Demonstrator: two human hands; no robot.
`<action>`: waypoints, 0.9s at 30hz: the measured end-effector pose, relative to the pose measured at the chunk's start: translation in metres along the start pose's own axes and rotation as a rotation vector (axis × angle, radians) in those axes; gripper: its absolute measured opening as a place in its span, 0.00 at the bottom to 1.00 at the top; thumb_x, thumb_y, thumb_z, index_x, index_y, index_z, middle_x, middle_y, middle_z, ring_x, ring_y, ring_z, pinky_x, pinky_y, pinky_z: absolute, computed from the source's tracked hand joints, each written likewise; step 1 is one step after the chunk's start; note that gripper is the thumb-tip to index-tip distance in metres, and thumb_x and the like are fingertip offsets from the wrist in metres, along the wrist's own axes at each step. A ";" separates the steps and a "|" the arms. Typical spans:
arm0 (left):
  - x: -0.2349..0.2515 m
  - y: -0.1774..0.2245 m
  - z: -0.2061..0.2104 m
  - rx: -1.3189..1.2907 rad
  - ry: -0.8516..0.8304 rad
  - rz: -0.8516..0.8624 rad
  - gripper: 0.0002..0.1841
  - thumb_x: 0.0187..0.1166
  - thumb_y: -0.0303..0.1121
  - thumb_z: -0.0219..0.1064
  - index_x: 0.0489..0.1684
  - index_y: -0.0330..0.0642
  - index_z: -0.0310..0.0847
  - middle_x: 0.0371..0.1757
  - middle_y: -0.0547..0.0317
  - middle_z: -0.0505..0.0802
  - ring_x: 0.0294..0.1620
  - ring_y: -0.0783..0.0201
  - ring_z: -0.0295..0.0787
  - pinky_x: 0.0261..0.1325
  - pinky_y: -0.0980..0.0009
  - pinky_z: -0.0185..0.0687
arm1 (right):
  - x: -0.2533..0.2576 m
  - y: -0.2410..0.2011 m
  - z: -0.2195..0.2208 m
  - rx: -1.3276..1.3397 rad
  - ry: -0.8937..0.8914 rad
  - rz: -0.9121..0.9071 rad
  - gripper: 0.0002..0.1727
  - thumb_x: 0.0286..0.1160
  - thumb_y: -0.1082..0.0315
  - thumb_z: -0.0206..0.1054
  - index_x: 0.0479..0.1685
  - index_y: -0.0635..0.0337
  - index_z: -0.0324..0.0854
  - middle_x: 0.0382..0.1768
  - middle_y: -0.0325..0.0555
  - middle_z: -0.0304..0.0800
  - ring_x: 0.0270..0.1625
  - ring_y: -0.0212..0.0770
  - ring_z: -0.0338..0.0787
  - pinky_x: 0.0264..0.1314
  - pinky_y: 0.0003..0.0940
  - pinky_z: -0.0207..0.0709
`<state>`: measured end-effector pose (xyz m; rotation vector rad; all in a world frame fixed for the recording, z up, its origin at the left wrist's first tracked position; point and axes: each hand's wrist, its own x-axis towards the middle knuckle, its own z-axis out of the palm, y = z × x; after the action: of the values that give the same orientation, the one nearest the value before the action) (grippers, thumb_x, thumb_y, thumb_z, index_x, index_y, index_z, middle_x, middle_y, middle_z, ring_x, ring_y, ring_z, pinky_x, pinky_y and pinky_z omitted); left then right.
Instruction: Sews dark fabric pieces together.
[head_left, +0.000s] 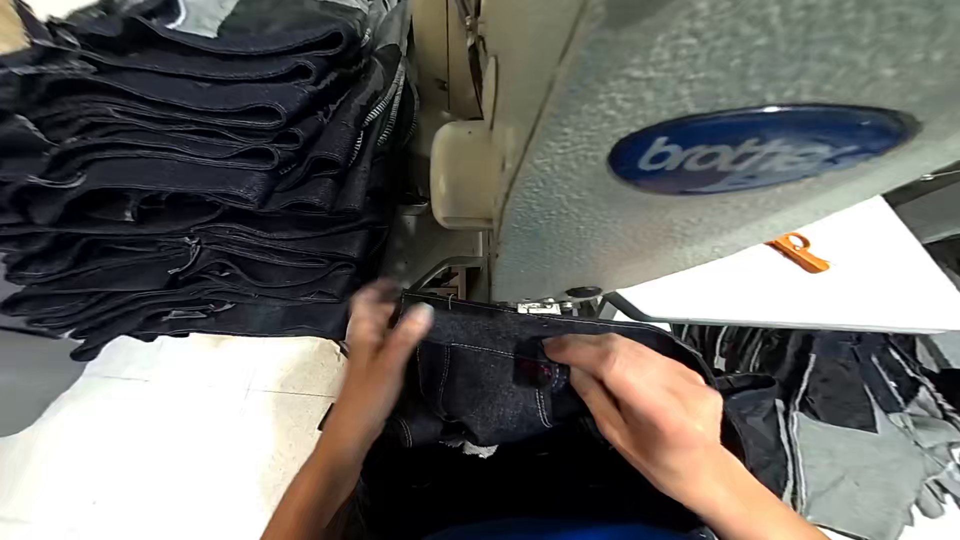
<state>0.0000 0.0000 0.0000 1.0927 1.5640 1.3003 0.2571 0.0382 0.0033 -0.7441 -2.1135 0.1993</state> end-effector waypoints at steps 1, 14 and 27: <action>-0.001 -0.006 0.010 -0.044 -0.066 -0.104 0.34 0.74 0.45 0.73 0.78 0.40 0.68 0.51 0.61 0.93 0.50 0.67 0.93 0.55 0.60 0.91 | 0.002 0.000 0.000 0.081 -0.030 0.097 0.07 0.83 0.67 0.61 0.45 0.55 0.86 0.41 0.37 0.93 0.46 0.25 0.90 0.50 0.18 0.83; -0.011 0.001 0.009 0.704 0.172 0.607 0.34 0.70 0.49 0.78 0.69 0.34 0.76 0.57 0.37 0.86 0.49 0.47 0.86 0.48 0.53 0.82 | 0.028 0.018 -0.002 -0.110 -0.123 0.091 0.06 0.66 0.65 0.68 0.32 0.49 0.92 0.33 0.33 0.88 0.44 0.28 0.86 0.49 0.18 0.77; -0.037 0.022 0.060 -0.234 -0.396 -0.048 0.13 0.90 0.30 0.57 0.52 0.29 0.86 0.42 0.54 0.98 0.40 0.62 0.99 0.45 0.67 0.98 | 0.016 0.017 0.011 -0.125 -0.013 0.064 0.05 0.73 0.69 0.68 0.36 0.55 0.90 0.36 0.40 0.86 0.43 0.27 0.85 0.49 0.12 0.75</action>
<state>0.0708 -0.0157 0.0147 1.0782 1.1099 1.1194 0.2490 0.0626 0.0010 -0.8874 -2.1305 0.1076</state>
